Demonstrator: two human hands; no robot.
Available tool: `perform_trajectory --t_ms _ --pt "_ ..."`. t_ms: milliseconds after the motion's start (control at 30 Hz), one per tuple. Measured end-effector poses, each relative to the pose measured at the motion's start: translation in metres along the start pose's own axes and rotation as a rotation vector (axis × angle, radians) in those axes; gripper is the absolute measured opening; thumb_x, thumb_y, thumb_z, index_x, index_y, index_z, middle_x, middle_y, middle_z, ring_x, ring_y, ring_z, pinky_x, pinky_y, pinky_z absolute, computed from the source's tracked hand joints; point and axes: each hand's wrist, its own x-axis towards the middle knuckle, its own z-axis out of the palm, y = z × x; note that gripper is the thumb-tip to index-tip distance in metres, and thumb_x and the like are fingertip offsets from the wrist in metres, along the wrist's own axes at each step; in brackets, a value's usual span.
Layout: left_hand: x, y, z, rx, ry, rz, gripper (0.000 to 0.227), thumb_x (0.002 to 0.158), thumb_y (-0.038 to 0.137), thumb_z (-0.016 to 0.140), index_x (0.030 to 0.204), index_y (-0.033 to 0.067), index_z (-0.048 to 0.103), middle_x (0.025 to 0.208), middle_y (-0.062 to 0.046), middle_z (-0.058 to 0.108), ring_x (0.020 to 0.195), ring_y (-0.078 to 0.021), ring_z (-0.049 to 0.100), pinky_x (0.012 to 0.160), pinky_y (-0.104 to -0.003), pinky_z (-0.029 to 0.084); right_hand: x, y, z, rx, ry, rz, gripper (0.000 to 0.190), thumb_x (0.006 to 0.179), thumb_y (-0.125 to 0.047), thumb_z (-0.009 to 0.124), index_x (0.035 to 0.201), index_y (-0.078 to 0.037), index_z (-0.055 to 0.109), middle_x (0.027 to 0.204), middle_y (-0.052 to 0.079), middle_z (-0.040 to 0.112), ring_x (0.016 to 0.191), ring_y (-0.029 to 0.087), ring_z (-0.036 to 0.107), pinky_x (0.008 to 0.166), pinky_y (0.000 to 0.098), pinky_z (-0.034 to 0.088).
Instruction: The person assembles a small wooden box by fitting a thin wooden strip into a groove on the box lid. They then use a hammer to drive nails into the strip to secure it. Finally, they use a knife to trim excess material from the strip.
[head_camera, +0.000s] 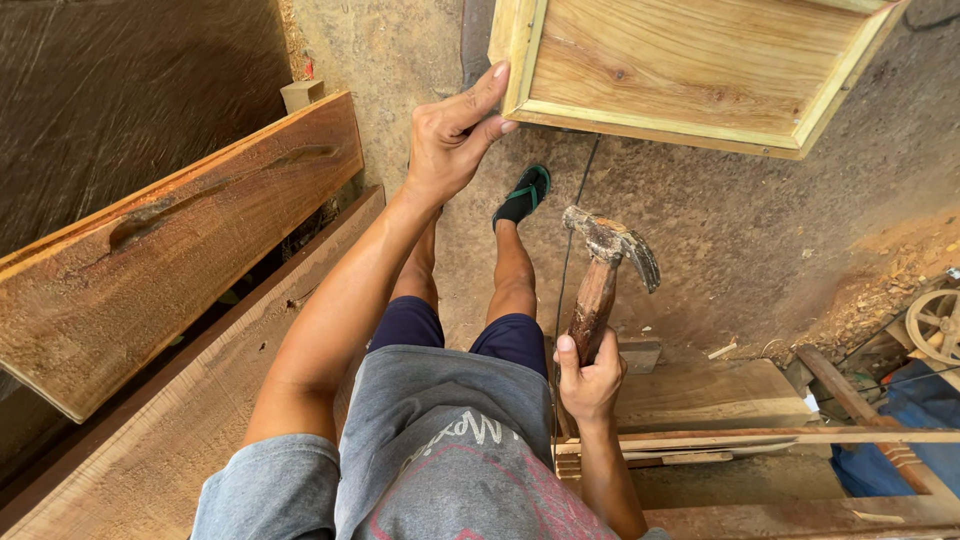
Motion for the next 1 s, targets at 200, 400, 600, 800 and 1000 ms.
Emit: perform_trajectory --t_ms 200,400,600,800,1000 --pt "-0.030 -0.021 -0.003 -0.225 0.044 -0.337 0.050 0.098 0.010 0.076 0.144 0.0112 0.059 0.127 -0.011 0.077 0.069 -0.0122 0.064 0.062 -0.025 0.056 0.001 0.000 -0.009 0.000 -0.003 0.031 0.028 0.097 -0.027 0.069 0.101 -0.001 0.060 0.068 0.005 0.068 0.061 0.015 0.067 0.062 0.0310 0.054" --pt "-0.108 -0.032 -0.019 -0.755 0.134 -1.027 0.036 0.110 0.005 0.046 0.143 -0.0093 0.052 0.119 -0.025 0.059 0.087 -0.0193 0.064 0.078 -0.033 0.062 0.007 0.011 -0.015 0.015 0.036 0.020 0.026 0.098 -0.026 0.069 0.100 -0.001 0.059 0.069 0.005 0.069 0.063 0.015 0.069 0.063 0.0306 0.055" --pt "-0.132 0.000 -0.002 -0.829 0.157 -1.190 0.032 0.103 0.010 0.049 0.131 -0.0049 0.044 0.126 -0.020 0.069 0.088 -0.0278 0.078 0.067 -0.032 0.062 0.009 0.017 -0.023 0.075 0.062 0.020 0.024 0.100 -0.024 0.068 0.101 -0.001 0.060 0.072 0.005 0.069 0.065 0.014 0.068 0.065 0.0291 0.054" --pt "-0.099 0.043 0.006 -0.785 0.116 -0.968 0.037 0.113 0.011 0.061 0.142 -0.0109 0.062 0.113 -0.024 0.072 0.087 -0.0249 0.073 0.076 -0.034 0.065 0.007 0.019 -0.025 0.150 0.082 0.021 0.026 0.102 -0.025 0.067 0.103 -0.001 0.058 0.074 0.004 0.067 0.066 0.012 0.065 0.064 0.0279 0.052" --pt "-0.059 0.079 0.019 -1.030 0.026 -0.781 0.016 0.101 0.009 0.065 0.116 0.0058 0.059 0.115 -0.020 0.074 0.098 -0.0277 0.079 0.081 -0.035 0.066 0.002 0.025 -0.028 0.199 0.095 0.009 0.028 0.103 -0.027 0.067 0.103 -0.001 0.057 0.075 0.004 0.066 0.066 0.012 0.065 0.065 0.0273 0.052"
